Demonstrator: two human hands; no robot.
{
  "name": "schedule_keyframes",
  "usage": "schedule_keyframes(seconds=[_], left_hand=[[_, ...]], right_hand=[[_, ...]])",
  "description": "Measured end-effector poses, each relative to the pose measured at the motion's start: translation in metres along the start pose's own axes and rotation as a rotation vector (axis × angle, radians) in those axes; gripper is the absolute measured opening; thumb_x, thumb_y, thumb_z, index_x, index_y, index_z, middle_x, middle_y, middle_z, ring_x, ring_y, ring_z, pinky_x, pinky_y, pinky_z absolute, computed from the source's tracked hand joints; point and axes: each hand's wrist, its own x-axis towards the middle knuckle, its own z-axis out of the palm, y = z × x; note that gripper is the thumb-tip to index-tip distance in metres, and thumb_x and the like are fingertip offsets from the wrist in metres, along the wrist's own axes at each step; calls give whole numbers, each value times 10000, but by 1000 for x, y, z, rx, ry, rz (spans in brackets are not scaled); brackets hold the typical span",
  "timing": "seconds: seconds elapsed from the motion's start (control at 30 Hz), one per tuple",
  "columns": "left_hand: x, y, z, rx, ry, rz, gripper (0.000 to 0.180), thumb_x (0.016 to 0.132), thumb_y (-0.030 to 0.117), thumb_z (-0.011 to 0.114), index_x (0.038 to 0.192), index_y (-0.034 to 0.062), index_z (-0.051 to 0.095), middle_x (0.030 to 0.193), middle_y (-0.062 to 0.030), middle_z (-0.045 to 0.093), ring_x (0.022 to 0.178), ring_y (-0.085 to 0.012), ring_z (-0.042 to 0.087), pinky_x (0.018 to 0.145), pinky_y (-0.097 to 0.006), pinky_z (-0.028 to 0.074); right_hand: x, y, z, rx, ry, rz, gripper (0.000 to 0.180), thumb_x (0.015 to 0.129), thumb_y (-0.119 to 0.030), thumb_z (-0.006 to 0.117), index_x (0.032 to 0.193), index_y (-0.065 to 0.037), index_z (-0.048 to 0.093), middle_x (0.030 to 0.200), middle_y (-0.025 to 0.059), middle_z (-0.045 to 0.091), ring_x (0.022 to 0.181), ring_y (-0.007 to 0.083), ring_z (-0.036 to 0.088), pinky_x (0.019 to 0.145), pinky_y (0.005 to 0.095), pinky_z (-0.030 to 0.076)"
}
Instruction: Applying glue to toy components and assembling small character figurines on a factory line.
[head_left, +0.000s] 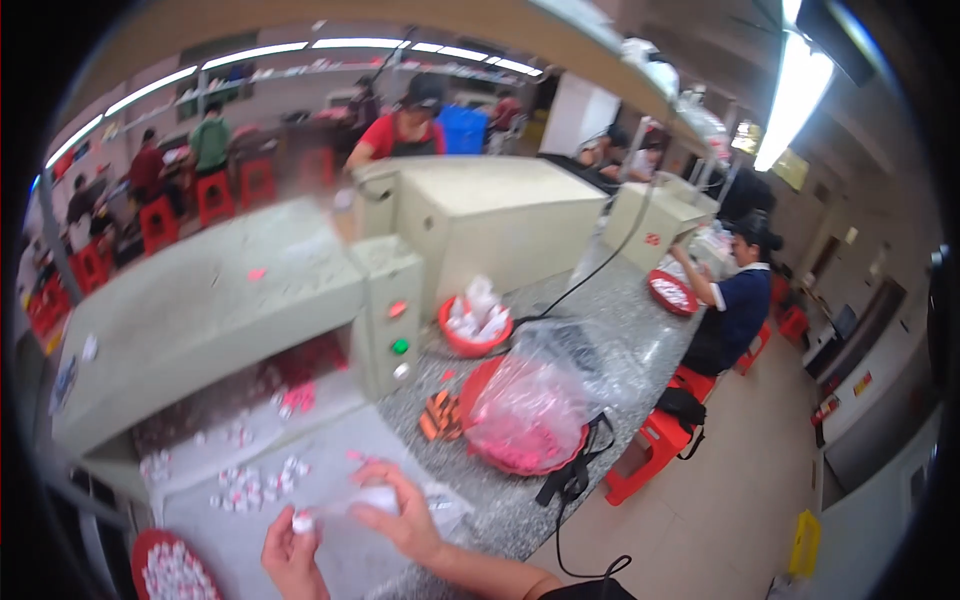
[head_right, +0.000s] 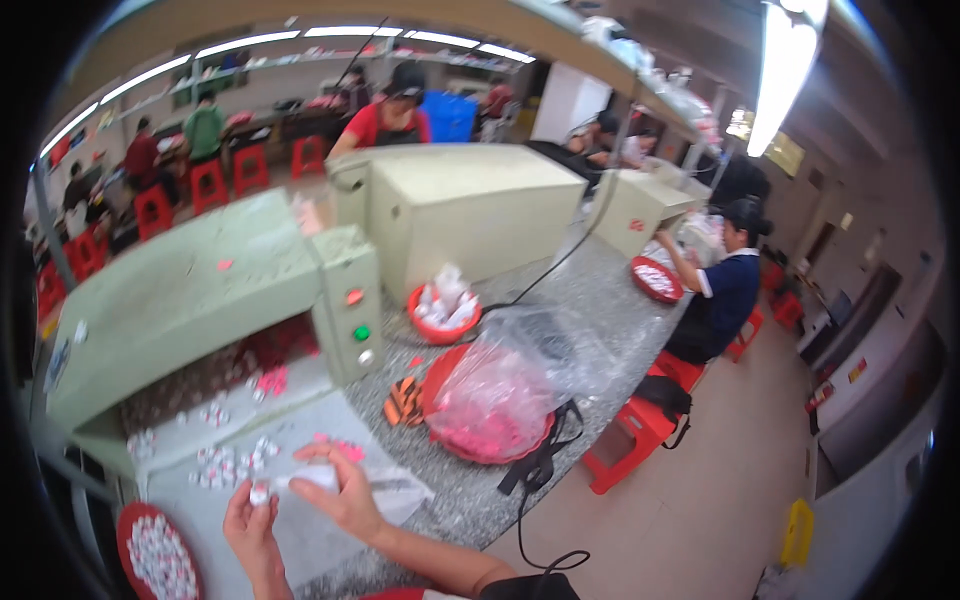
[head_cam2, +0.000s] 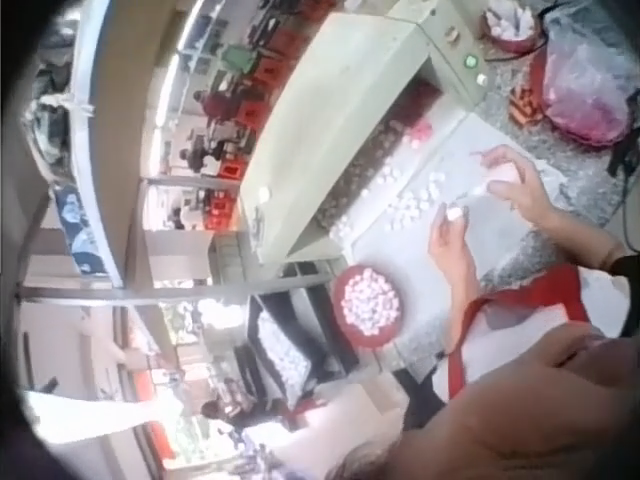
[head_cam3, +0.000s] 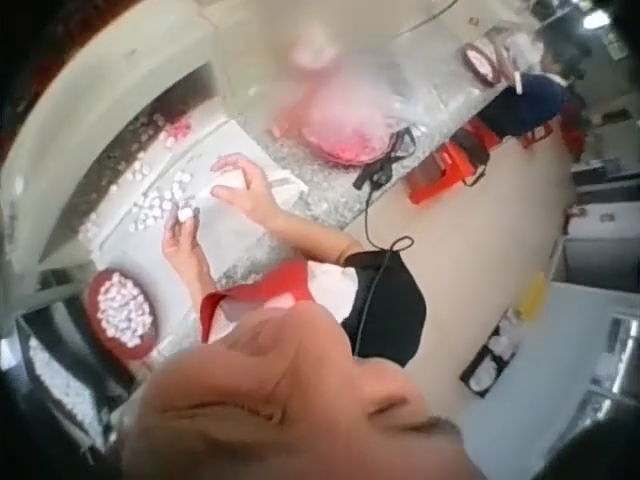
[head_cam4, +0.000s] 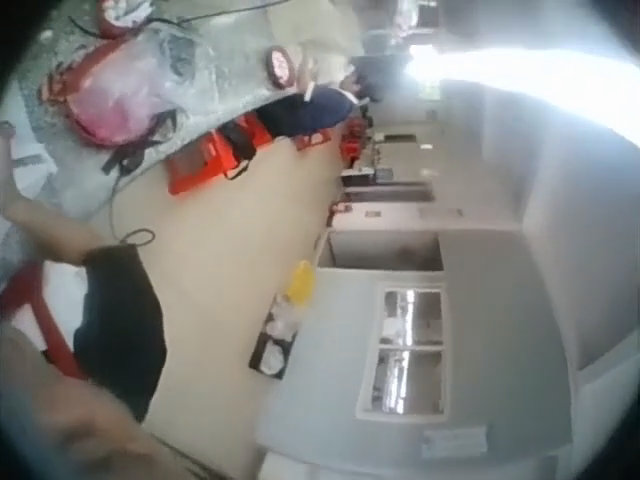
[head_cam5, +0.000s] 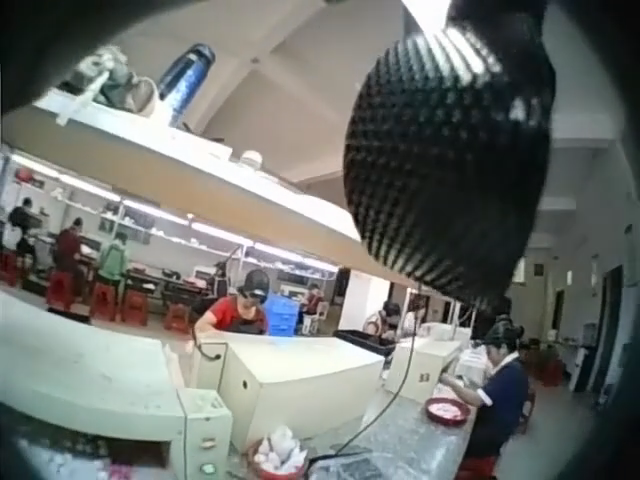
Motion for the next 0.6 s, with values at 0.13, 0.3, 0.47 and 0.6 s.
schedule_keyframes(seconds=[0.13,0.3,0.47,0.6], left_hand=[[7,19,23,94,31,59,364,716,-87,550,1073,-71,480,1013,-156,551,917,-216,559,793,-302,471],[8,23,24,23,-62,175,360,728,-136,545,1073,-53,484,1048,-138,530,963,-194,543,793,-273,474],[-5,25,15,-37,-83,152,356,737,-133,544,1077,-51,478,1060,-143,515,971,-191,537,803,-279,480],[-8,25,13,-5,-93,173,353,735,-136,544,1072,-52,479,1056,-139,512,974,-194,537,803,-282,483]], right_hand=[[0,-28,-4,-250,132,-67,249,632,-29,602,876,-22,548,877,59,535,826,134,503,746,253,402],[-17,-26,2,-471,35,-401,217,652,-45,623,853,8,561,741,102,587,633,180,569,603,260,457],[-31,-19,5,-478,-79,-381,218,674,-56,606,868,17,538,765,106,558,645,175,533,605,266,433],[-35,-20,6,-475,-117,-315,215,700,-60,595,890,18,531,841,98,542,741,160,526,678,263,429]])
